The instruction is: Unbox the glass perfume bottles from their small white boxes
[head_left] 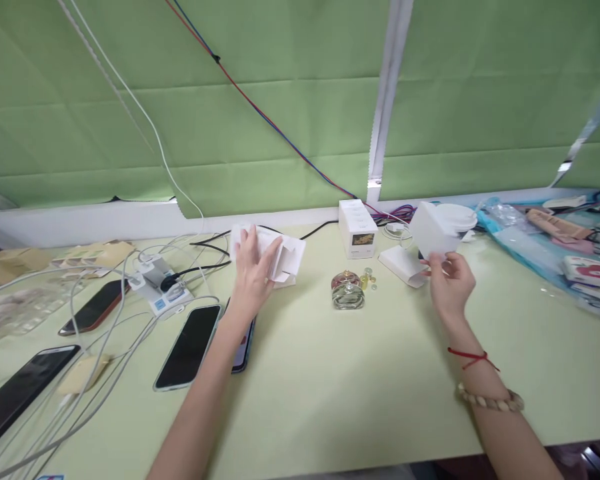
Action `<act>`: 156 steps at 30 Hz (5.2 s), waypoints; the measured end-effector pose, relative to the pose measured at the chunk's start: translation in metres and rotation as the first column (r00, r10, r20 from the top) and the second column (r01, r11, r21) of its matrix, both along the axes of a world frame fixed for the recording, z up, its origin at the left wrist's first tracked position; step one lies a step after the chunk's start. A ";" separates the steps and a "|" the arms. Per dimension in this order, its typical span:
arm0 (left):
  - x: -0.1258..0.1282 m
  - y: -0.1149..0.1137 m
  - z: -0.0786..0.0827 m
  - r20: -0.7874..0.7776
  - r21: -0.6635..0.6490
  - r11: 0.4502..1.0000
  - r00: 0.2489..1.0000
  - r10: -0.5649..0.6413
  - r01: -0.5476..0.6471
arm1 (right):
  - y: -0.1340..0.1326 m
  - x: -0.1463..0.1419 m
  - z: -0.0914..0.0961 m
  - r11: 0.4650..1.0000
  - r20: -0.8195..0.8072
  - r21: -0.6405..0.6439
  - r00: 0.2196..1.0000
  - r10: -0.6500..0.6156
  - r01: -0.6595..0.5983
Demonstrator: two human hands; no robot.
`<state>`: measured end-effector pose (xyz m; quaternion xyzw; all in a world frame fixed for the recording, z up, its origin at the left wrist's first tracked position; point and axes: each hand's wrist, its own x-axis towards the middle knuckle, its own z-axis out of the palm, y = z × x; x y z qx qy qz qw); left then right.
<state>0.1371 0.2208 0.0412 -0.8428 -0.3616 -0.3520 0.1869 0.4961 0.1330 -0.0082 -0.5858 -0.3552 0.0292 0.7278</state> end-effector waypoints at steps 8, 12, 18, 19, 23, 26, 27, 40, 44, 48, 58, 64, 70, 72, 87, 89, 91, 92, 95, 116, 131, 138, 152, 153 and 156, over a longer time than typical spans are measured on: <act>0.005 0.066 -0.017 -0.379 -0.336 0.930 0.925 0.013 -0.150 | 0.001 0.029 -0.024 1.000 0.668 -0.007 0.744 -0.008 0.017; -0.013 0.070 -0.034 -0.446 -0.486 0.861 0.889 -0.099 -0.148 | 0.002 0.037 -0.027 0.994 0.599 0.041 0.793 -0.107 0.103; 0.007 0.052 -0.002 -0.398 -0.389 0.896 0.916 0.045 -0.213 | 0.006 0.049 -0.038 0.971 0.526 -0.160 0.848 -0.067 0.176; 0.021 0.047 0.008 -0.349 -0.386 0.910 0.937 0.004 -0.148 | 0.006 0.050 -0.039 0.959 0.514 -0.223 0.857 -0.037 0.176; 0.100 0.036 0.036 -0.236 -0.430 0.902 0.959 -0.159 0.043 | 0.002 0.046 -0.037 0.886 0.439 -0.411 0.898 -0.015 0.215; 0.160 0.043 0.035 -0.272 -0.485 0.873 0.942 -0.196 0.042 | -0.003 0.040 -0.027 0.860 0.401 -0.430 0.911 -0.091 0.275; 0.176 0.047 0.031 -0.281 -0.503 0.864 0.943 -0.177 0.012 | -0.004 0.039 -0.024 0.863 0.399 -0.411 0.909 -0.121 0.295; 0.217 0.034 0.008 -0.187 -0.585 0.811 0.976 -0.114 -0.017 | -0.001 0.031 -0.016 0.943 0.459 -0.138 0.863 -0.210 0.303; 0.202 0.010 0.025 0.091 -0.481 0.876 0.996 0.020 0.026 | -0.002 0.023 -0.011 0.963 0.479 -0.052 0.852 -0.209 0.265; 0.158 -0.031 0.044 0.649 -0.156 0.967 0.759 -0.052 0.200 | -0.003 0.021 -0.009 0.969 0.485 -0.019 0.850 -0.206 0.246; 0.053 -0.098 -0.009 0.413 -0.173 0.982 0.911 0.002 0.076 | -0.020 -0.055 0.013 0.962 0.694 0.202 0.720 -0.009 -0.182; 0.052 -0.092 -0.045 0.314 -0.057 0.994 0.944 0.102 -0.089 | -0.025 -0.124 0.006 0.885 0.884 -0.114 0.360 0.298 -0.451; 0.044 -0.085 -0.065 0.438 -0.146 0.932 0.866 -0.240 0.332 | -0.017 -0.136 0.010 0.814 0.866 -0.322 0.197 0.460 -0.483; 0.041 -0.084 -0.068 0.425 -0.343 0.857 0.877 -0.223 0.384 | -0.016 -0.134 0.007 0.784 0.853 -0.320 0.197 0.483 -0.532; 0.025 -0.068 -0.062 0.334 -0.631 0.664 0.913 -0.237 0.403 | -0.026 -0.125 0.002 0.708 0.647 -0.415 0.361 0.671 -0.572; 0.023 -0.065 -0.062 0.345 -0.645 0.646 0.910 -0.231 0.409 | -0.027 -0.129 -0.005 0.667 0.588 -0.492 0.351 0.729 -0.560; 0.021 -0.062 -0.062 0.345 -0.637 0.652 0.908 -0.237 0.412 | -0.029 -0.130 -0.009 0.652 0.556 -0.520 0.361 0.749 -0.552; 0.020 -0.061 -0.062 0.345 -0.633 0.651 0.905 -0.248 0.419 | -0.030 -0.130 -0.010 0.663 0.557 -0.522 0.374 0.741 -0.537; 0.019 -0.061 -0.062 0.344 -0.612 0.653 0.894 -0.288 0.446 | -0.034 -0.129 -0.008 0.703 0.576 -0.510 0.410 0.707 -0.495; 0.033 -0.070 -0.072 0.069 -0.167 0.967 0.981 -0.183 0.192 | -0.034 -0.146 -0.003 0.332 -0.381 -0.456 0.518 0.766 -0.826; 0.031 -0.066 -0.066 0.120 -0.230 0.922 0.949 -0.291 0.312 | -0.033 -0.141 -0.013 0.378 -0.069 -0.591 0.512 0.856 -0.713; 0.039 -0.074 -0.066 0.088 -0.199 0.915 0.937 -0.339 0.350 | -0.032 -0.139 -0.031 0.704 0.490 -0.638 0.542 0.683 -0.312; 0.028 -0.065 -0.061 0.067 -0.313 0.923 0.975 -0.213 0.224 | -0.029 -0.143 -0.020 0.447 -0.173 -0.465 0.573 0.801 -0.765; 0.028 -0.065 -0.060 0.070 -0.317 0.922 0.975 -0.211 0.222 | -0.029 -0.143 -0.019 0.429 -0.247 -0.437 0.564 0.788 -0.791; 0.027 -0.064 -0.061 0.075 -0.335 0.918 0.977 -0.200 0.214 | -0.031 -0.145 -0.020 0.449 -0.313 -0.380 0.569 0.760 -0.809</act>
